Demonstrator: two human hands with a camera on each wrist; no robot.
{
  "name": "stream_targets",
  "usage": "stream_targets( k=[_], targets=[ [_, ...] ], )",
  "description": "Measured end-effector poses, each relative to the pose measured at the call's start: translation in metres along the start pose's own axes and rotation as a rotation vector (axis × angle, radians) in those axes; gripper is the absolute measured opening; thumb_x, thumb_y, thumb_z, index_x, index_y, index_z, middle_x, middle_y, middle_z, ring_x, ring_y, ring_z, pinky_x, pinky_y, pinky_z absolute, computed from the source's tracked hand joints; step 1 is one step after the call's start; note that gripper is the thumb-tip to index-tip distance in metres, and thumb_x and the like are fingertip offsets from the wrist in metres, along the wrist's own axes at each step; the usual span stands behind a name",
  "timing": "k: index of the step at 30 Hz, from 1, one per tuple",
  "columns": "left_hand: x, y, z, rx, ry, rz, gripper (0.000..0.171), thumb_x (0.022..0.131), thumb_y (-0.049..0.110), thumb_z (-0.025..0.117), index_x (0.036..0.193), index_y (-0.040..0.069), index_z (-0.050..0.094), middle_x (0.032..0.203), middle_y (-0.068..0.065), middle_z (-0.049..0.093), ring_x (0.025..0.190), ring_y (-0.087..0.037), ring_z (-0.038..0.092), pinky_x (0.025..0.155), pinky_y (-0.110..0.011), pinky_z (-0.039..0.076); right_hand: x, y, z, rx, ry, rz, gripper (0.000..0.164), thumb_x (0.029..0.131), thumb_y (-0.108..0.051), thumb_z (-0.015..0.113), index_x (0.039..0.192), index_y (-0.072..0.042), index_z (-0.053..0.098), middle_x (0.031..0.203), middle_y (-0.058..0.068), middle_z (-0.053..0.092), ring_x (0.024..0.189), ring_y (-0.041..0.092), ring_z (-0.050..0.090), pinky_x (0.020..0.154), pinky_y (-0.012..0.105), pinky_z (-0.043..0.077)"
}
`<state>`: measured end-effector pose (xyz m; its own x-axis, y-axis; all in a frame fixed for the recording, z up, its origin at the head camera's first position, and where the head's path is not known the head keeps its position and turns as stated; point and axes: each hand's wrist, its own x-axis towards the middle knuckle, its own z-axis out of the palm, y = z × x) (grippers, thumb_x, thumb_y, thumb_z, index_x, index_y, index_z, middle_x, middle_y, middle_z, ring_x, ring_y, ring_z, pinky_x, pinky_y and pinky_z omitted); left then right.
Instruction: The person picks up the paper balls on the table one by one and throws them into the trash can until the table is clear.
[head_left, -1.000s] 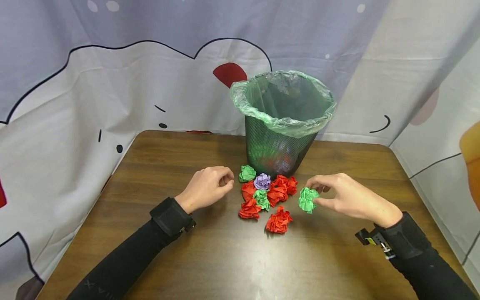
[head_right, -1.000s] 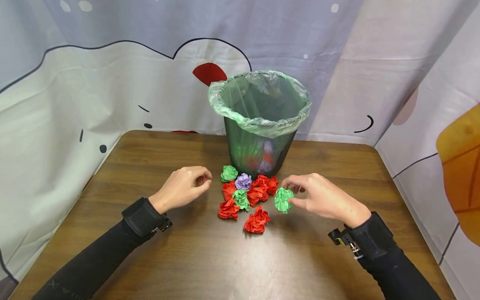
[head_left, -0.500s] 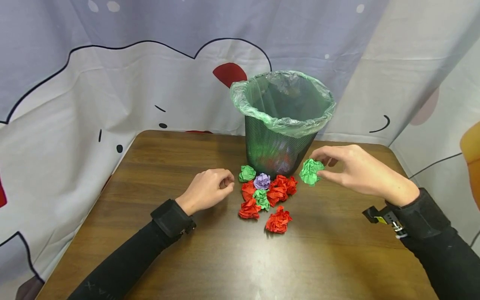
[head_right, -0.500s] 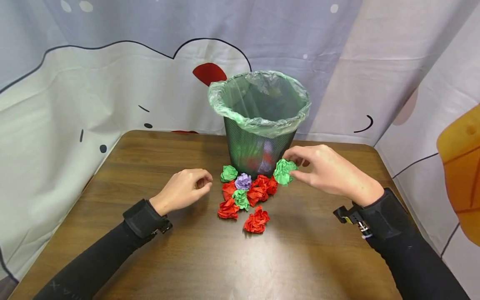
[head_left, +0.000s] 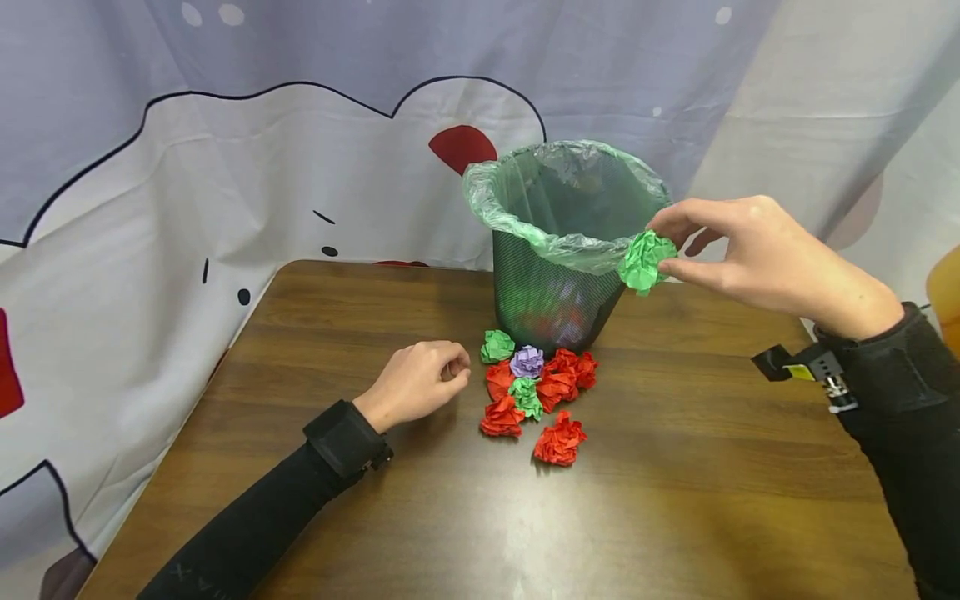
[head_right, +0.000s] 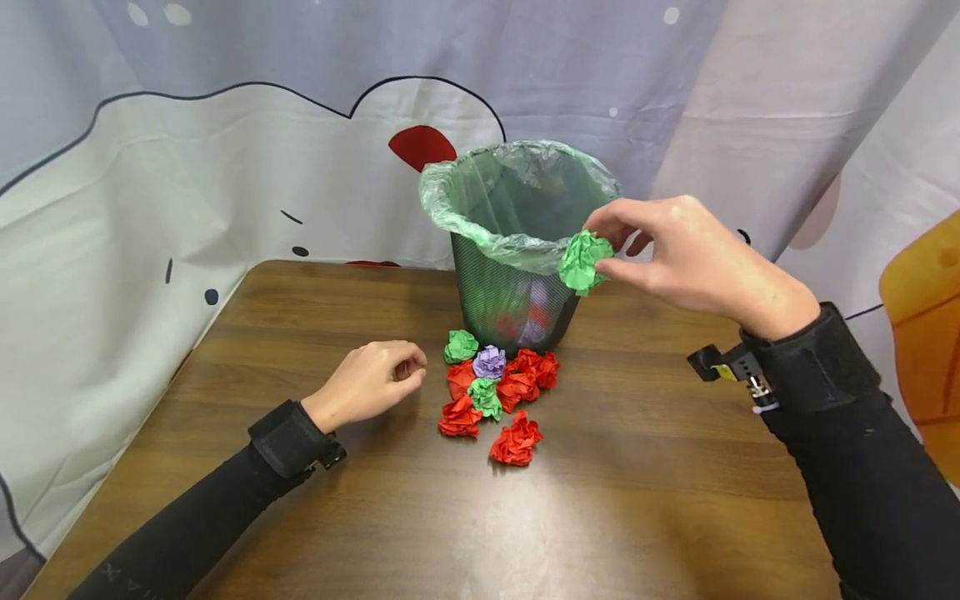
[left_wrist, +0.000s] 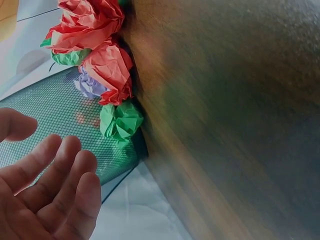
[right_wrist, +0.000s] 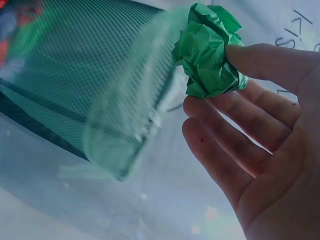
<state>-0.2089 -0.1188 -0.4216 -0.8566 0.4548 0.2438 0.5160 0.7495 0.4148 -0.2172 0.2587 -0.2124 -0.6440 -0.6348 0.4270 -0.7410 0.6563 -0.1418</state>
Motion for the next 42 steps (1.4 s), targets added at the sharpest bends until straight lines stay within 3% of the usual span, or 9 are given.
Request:
stream_targets(
  k=[8, 17, 23, 26, 32, 36, 42],
  targets=[
    [0.0, -0.001, 0.001, 0.003, -0.023, -0.01, 0.01, 0.091, 0.024, 0.064, 0.097, 0.021, 0.072, 0.084, 0.007, 0.065, 0.075, -0.007, 0.056, 0.065, -0.026, 0.047, 0.019, 0.011, -0.021, -0.042, 0.04, 0.041, 0.045, 0.08, -0.006, 0.082, 0.122, -0.013, 0.069, 0.104, 0.002, 0.074, 0.088, -0.016, 0.054, 0.082, 0.005, 0.04],
    [-0.003, -0.002, 0.003, 0.005, -0.035, -0.022, 0.01, 0.092, 0.024, 0.064, 0.097, 0.02, 0.072, 0.083, 0.009, 0.063, 0.074, -0.007, 0.055, 0.064, -0.026, 0.046, 0.046, 0.021, -0.028, -0.061, 0.047, 0.064, 0.039, 0.083, -0.007, 0.08, 0.121, -0.01, 0.069, 0.096, 0.007, 0.074, 0.082, -0.02, 0.051, 0.076, 0.006, 0.04],
    [-0.004, -0.003, 0.003, 0.01, -0.039, -0.029, 0.011, 0.092, 0.023, 0.064, 0.098, 0.02, 0.072, 0.083, 0.008, 0.063, 0.073, -0.007, 0.055, 0.064, -0.025, 0.046, 0.061, 0.028, -0.032, -0.105, 0.018, 0.098, 0.039, 0.087, -0.011, 0.076, 0.125, -0.007, 0.066, 0.101, 0.012, 0.074, 0.084, -0.023, 0.045, 0.077, 0.008, 0.039],
    [-0.005, -0.004, 0.003, 0.012, -0.043, -0.033, 0.011, 0.092, 0.023, 0.064, 0.098, 0.02, 0.072, 0.083, 0.008, 0.064, 0.074, -0.007, 0.055, 0.065, -0.025, 0.046, 0.068, 0.031, -0.032, -0.135, -0.024, 0.128, 0.041, 0.089, -0.015, 0.074, 0.129, -0.008, 0.064, 0.105, 0.013, 0.073, 0.085, -0.012, 0.052, 0.076, 0.013, 0.04],
    [-0.006, -0.004, 0.004, 0.01, -0.05, -0.033, 0.012, 0.092, 0.023, 0.063, 0.098, 0.019, 0.072, 0.086, 0.003, 0.067, 0.074, -0.008, 0.055, 0.065, -0.026, 0.046, 0.085, 0.038, -0.027, -0.144, -0.119, 0.182, 0.044, 0.094, -0.021, 0.069, 0.136, -0.01, 0.059, 0.112, 0.017, 0.071, 0.096, 0.033, 0.069, 0.075, 0.032, 0.046],
    [-0.006, -0.005, 0.005, 0.007, -0.052, -0.032, 0.012, 0.092, 0.023, 0.063, 0.099, 0.019, 0.073, 0.088, 0.001, 0.069, 0.074, -0.008, 0.055, 0.065, -0.027, 0.047, 0.093, 0.041, -0.021, -0.114, -0.164, 0.201, 0.044, 0.097, -0.02, 0.064, 0.139, -0.009, 0.056, 0.122, 0.02, 0.067, 0.103, 0.04, 0.068, 0.081, 0.048, 0.051],
    [-0.006, -0.005, 0.007, 0.002, -0.047, -0.024, 0.012, 0.092, 0.023, 0.063, 0.098, 0.02, 0.072, 0.087, 0.003, 0.069, 0.075, -0.007, 0.056, 0.065, -0.027, 0.047, 0.092, 0.042, -0.012, -0.103, -0.197, 0.209, 0.039, 0.098, -0.018, 0.062, 0.136, -0.007, 0.058, 0.122, 0.021, 0.066, 0.104, 0.041, 0.068, 0.084, 0.054, 0.052]
  ],
)
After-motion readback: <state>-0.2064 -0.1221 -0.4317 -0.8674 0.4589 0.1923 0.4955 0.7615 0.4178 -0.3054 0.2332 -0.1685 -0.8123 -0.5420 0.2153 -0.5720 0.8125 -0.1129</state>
